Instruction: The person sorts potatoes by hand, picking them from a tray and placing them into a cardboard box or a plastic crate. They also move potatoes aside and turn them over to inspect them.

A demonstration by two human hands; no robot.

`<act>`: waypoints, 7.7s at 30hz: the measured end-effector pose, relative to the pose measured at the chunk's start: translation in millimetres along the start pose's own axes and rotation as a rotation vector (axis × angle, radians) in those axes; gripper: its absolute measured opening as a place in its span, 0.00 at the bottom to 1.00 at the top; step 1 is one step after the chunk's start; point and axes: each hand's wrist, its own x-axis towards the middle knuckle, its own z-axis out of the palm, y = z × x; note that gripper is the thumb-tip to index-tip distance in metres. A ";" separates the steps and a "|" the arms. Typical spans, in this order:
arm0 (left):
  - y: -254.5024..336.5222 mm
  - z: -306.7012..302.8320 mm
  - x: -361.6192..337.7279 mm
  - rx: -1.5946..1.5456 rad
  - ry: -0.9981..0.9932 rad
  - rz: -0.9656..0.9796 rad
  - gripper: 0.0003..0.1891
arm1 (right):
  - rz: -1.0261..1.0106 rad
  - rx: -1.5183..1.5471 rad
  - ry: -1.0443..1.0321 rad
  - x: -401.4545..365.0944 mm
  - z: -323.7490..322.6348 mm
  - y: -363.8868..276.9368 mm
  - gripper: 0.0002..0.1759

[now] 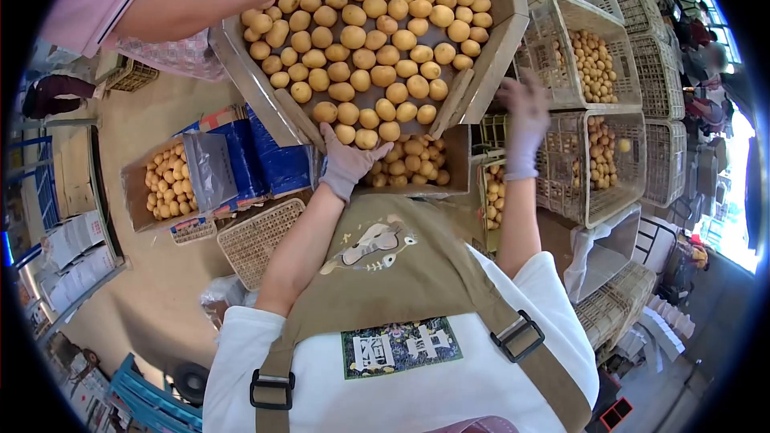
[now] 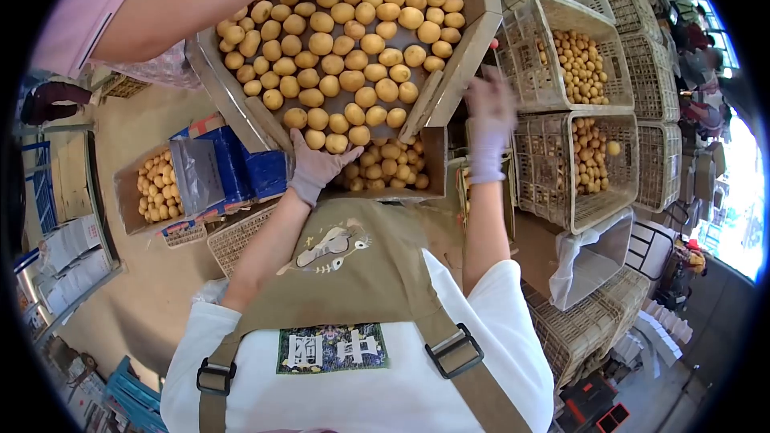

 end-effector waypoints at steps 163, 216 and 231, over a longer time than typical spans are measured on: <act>0.8 -0.4 1.8 -0.120 0.071 0.028 0.45 | -0.346 -1.151 -1.001 -8.7 88.0 47.0 0.25; -9.9 28.3 -1.2 -0.027 0.213 0.022 0.42 | -0.336 -0.825 -0.490 25.2 130.2 38.6 0.26; -8.7 33.0 -3.9 1.317 0.161 0.562 0.48 | 0.578 0.931 -0.750 -6.9 68.1 37.1 0.31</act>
